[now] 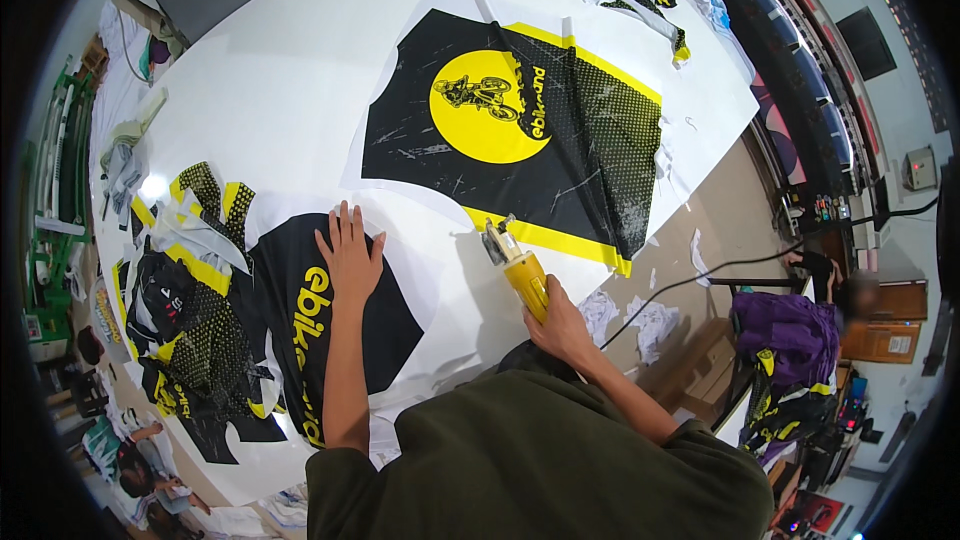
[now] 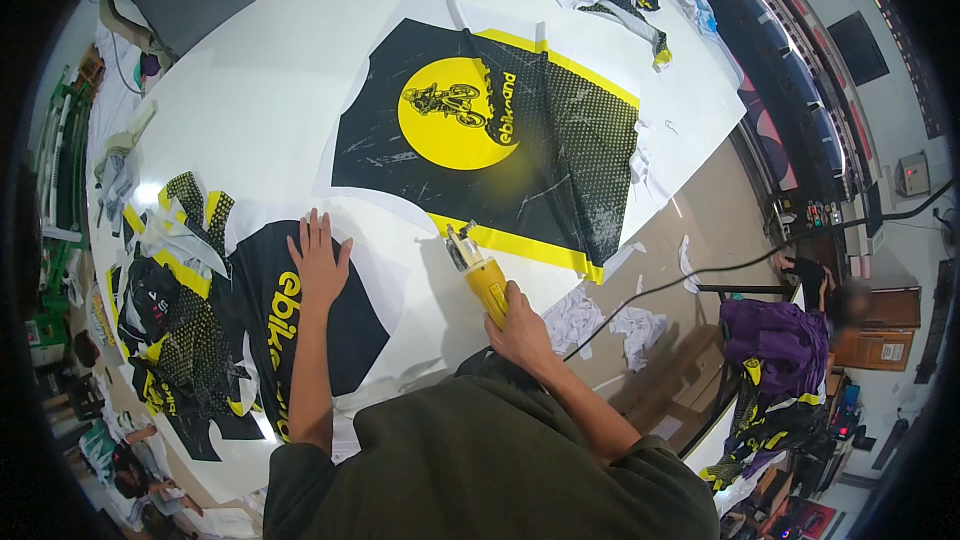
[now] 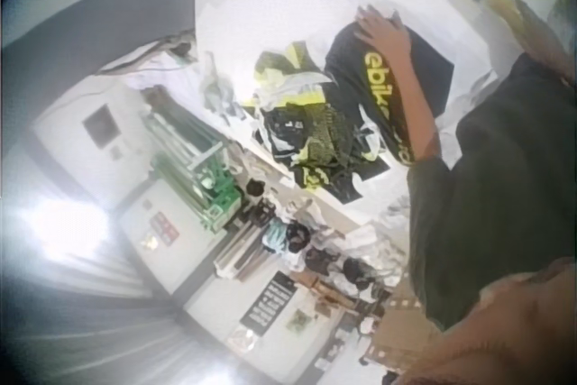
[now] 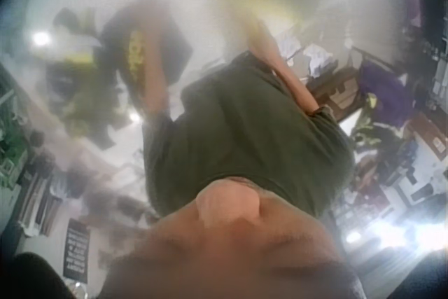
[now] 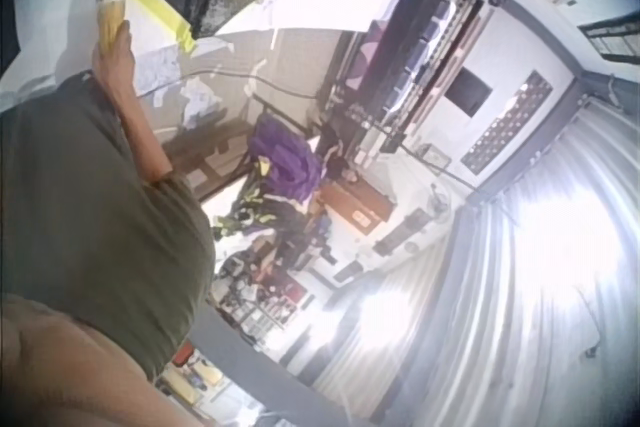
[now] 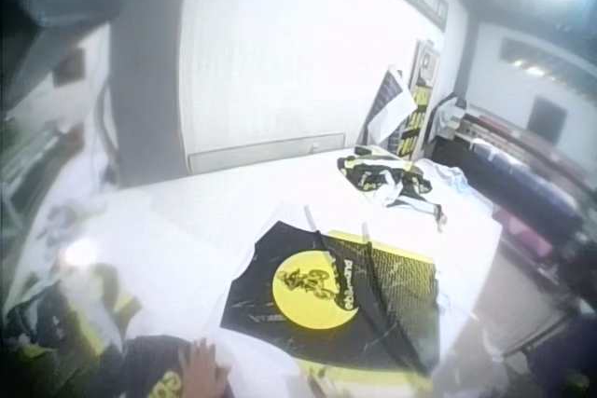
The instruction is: The person uses a yellow electric rotary cutter to cut black and yellow patterned fabric on a white table. They cut out several garment pieces, including a shirt front and back, and a sleeve, following the printed design lines. The person handles the fabric with their left hand to keep it steady while cutting with their right hand.
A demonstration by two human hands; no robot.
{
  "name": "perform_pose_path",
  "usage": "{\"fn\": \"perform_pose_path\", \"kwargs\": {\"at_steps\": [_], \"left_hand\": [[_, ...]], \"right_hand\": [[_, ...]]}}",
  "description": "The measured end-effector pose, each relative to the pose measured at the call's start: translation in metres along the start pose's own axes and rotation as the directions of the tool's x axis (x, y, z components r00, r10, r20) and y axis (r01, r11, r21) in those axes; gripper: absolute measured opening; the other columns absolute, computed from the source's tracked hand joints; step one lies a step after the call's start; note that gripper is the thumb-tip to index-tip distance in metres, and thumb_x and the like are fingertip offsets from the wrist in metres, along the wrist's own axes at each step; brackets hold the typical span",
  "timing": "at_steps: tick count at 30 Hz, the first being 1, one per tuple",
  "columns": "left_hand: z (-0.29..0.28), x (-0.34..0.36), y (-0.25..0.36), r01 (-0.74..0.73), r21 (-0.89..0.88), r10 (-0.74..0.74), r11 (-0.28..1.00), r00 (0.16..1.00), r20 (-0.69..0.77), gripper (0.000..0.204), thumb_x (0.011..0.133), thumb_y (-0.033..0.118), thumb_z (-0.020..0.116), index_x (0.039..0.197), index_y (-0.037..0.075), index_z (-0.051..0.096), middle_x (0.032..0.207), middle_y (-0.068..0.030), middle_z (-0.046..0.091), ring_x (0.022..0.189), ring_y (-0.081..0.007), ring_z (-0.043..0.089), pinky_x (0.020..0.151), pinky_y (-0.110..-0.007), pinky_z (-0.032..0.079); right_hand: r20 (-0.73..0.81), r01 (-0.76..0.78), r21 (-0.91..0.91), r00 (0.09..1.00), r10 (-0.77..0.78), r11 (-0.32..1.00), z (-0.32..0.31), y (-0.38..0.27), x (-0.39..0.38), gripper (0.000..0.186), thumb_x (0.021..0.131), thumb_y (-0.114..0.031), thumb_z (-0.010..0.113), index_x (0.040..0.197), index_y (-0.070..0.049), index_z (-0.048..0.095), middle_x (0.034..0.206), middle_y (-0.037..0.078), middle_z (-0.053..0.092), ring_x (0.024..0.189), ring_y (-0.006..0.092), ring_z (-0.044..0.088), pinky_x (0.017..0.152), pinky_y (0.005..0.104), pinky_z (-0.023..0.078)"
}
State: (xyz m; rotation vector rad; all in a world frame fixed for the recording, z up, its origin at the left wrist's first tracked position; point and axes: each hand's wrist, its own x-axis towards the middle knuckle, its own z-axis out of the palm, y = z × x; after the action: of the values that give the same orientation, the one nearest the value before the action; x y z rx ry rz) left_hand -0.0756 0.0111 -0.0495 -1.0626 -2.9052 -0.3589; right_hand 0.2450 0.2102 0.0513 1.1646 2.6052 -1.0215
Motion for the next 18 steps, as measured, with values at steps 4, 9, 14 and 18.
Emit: {"fn": "perform_pose_path", "kwargs": {"at_steps": [4, 9, 14, 18], "left_hand": [[-0.006, -0.036, 0.007, 0.067, -0.030, -0.066, 0.997, 0.998, 0.011, 0.072, 0.105, 0.048, 0.054, 0.158, 0.001, 0.041, 0.168, -0.0205, 0.032, 0.158, -0.0409, 0.024, 0.125, -0.068, 0.013], [-0.015, -0.071, 0.015, 0.155, -0.078, -0.147, 0.985, 0.984, 0.102, 0.074, 0.105, 0.049, 0.054, 0.159, 0.001, 0.039, 0.170, -0.0218, 0.027, 0.159, -0.0420, 0.020, 0.125, -0.068, 0.010], [-0.014, -0.092, 0.014, 0.202, -0.094, -0.188, 0.975, 0.972, 0.139, 0.075, 0.104, 0.049, 0.056, 0.160, 0.002, 0.037, 0.171, -0.0231, 0.024, 0.159, -0.0435, 0.017, 0.124, -0.069, 0.009], [-0.010, -0.101, 0.013, 0.217, -0.095, -0.202, 0.971, 0.968, 0.151, 0.077, 0.104, 0.048, 0.057, 0.161, 0.002, 0.036, 0.172, -0.0234, 0.022, 0.160, -0.0441, 0.015, 0.123, -0.070, 0.007]], "right_hand": [[-0.032, 0.015, -0.012, 0.999, -0.016, 1.000, 0.009, -0.009, 0.008, 0.071, 0.094, -0.026, 0.069, 0.145, 0.007, 0.034, 0.116, 0.038, 0.063, 0.097, 0.0552, 0.067, 0.083, 0.0571, 0.056], [-0.055, 0.042, -0.036, 0.997, -0.044, 0.998, 0.015, -0.013, 0.012, 0.070, 0.094, -0.026, 0.069, 0.145, 0.007, 0.033, 0.116, 0.038, 0.062, 0.094, 0.0550, 0.068, 0.081, 0.0578, 0.057], [-0.032, 0.004, -0.039, 0.999, -0.006, 0.999, 0.016, -0.018, 0.012, 0.071, 0.094, -0.026, 0.069, 0.145, 0.007, 0.033, 0.118, 0.039, 0.062, 0.096, 0.0551, 0.068, 0.083, 0.0578, 0.057], [-0.058, 0.004, -0.034, 0.998, -0.006, 0.999, 0.020, -0.025, 0.014, 0.071, 0.094, -0.026, 0.069, 0.145, 0.008, 0.033, 0.119, 0.040, 0.061, 0.099, 0.0555, 0.067, 0.085, 0.0577, 0.056]]}}
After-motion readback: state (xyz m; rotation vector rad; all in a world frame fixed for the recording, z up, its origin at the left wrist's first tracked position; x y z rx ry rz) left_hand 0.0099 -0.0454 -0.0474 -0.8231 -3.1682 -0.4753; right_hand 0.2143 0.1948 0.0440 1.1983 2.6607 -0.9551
